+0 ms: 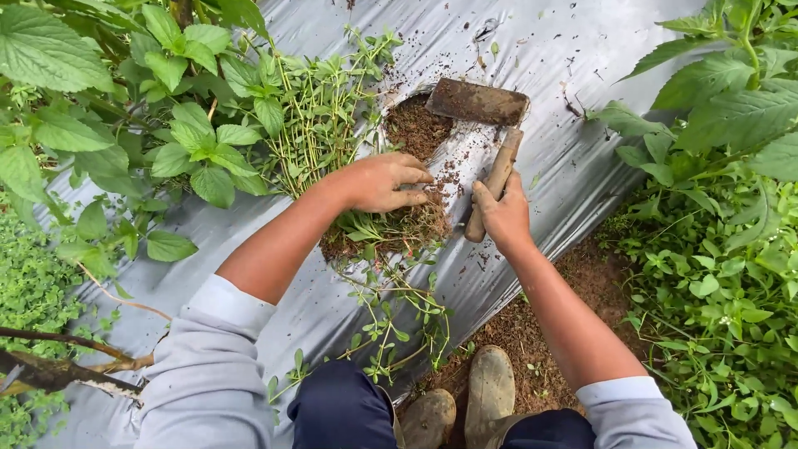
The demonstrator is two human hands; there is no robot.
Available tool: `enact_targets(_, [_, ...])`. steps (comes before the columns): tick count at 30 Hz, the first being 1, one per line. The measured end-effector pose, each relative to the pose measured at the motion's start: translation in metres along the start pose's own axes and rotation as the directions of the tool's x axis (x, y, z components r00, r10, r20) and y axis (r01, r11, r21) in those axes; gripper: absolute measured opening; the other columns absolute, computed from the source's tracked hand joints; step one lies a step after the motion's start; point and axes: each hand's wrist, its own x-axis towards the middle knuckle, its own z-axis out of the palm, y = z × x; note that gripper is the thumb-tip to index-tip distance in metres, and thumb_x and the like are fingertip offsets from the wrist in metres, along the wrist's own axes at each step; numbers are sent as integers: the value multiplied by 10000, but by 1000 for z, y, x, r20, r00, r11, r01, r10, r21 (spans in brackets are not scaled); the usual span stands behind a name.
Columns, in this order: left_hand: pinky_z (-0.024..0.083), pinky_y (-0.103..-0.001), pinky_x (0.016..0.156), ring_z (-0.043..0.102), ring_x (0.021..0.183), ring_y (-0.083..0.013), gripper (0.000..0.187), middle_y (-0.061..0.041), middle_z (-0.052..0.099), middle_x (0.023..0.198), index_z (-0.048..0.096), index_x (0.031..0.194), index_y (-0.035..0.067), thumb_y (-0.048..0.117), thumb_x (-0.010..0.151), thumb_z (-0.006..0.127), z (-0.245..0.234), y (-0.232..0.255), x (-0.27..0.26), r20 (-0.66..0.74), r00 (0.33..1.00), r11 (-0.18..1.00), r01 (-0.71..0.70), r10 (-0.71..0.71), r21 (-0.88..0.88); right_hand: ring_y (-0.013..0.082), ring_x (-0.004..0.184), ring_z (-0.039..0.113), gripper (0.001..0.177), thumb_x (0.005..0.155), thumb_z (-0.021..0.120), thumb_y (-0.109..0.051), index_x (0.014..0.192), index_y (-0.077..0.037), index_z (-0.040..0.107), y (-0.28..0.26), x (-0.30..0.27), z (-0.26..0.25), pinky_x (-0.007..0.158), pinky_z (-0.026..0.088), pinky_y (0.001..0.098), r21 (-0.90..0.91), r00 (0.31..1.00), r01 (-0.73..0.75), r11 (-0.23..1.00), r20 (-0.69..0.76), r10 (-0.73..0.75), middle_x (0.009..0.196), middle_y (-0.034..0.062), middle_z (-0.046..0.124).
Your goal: The person is kneeling in a garden and removing weeds from around plants growing through plastic mulch. They pull weeds by hand and use a hoe to loosen the soil and uproot vegetation along the edges of the mulch sheet.
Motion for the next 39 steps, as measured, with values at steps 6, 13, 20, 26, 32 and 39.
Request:
enact_targets(6, [-63,-669,1212,197,1568,-249,827,-16,419,1635,441,1546,307,851,989,161,8,-77,-4,-233,951,663,309,-203,682,437,1277,574,758,938,740,-414,1511,-44,409,-7,-6,0,1037,481,564,-61,1000,-17,998,5,17,1354,253,591])
enact_targets(13, [-118,-704,1199,256,1577,-236,837,-40,540,1557,590,1361,222,853,1008,169,23,-91,-53,-309,910,577,415,-277,704,570,1385,271,734,1036,686,-284,1569,33,293,-36,-38,-4,1190,237,668,-328,916,336,883,-105,-388,1455,305,300])
enact_targets(20, [-36,-753,1180,206,1565,-241,1203,-44,435,1599,259,1611,262,1080,729,227,42,-69,-116,-124,887,554,382,-446,740,561,1473,235,1177,767,565,-877,1649,-175,227,-45,-85,31,1209,179,674,-397,769,616,680,489,-411,1617,274,233])
enact_targets(26, [-115,-760,1167,278,1538,-247,1179,-57,480,1564,187,1647,228,899,748,550,81,-22,-169,-60,885,464,299,-462,834,509,1497,241,1244,660,760,-785,1651,-281,202,-60,-141,36,1210,247,644,-623,788,582,523,592,-172,1658,223,211])
enact_targets(32, [79,-694,1208,581,1270,-239,797,-74,673,1273,384,1533,145,453,867,695,161,-45,-190,-251,869,592,477,-426,649,479,1485,269,951,888,754,-213,1649,-251,185,-66,-211,52,1149,381,648,-548,914,287,786,402,-54,1630,245,163])
enact_targets(39, [458,-509,1007,704,1055,-320,583,-144,717,1044,579,1274,73,580,997,505,221,56,-229,-296,733,763,646,-612,19,529,1485,255,834,903,531,74,1632,-87,161,-66,-244,68,1196,309,652,-230,920,16,973,385,76,1595,329,154])
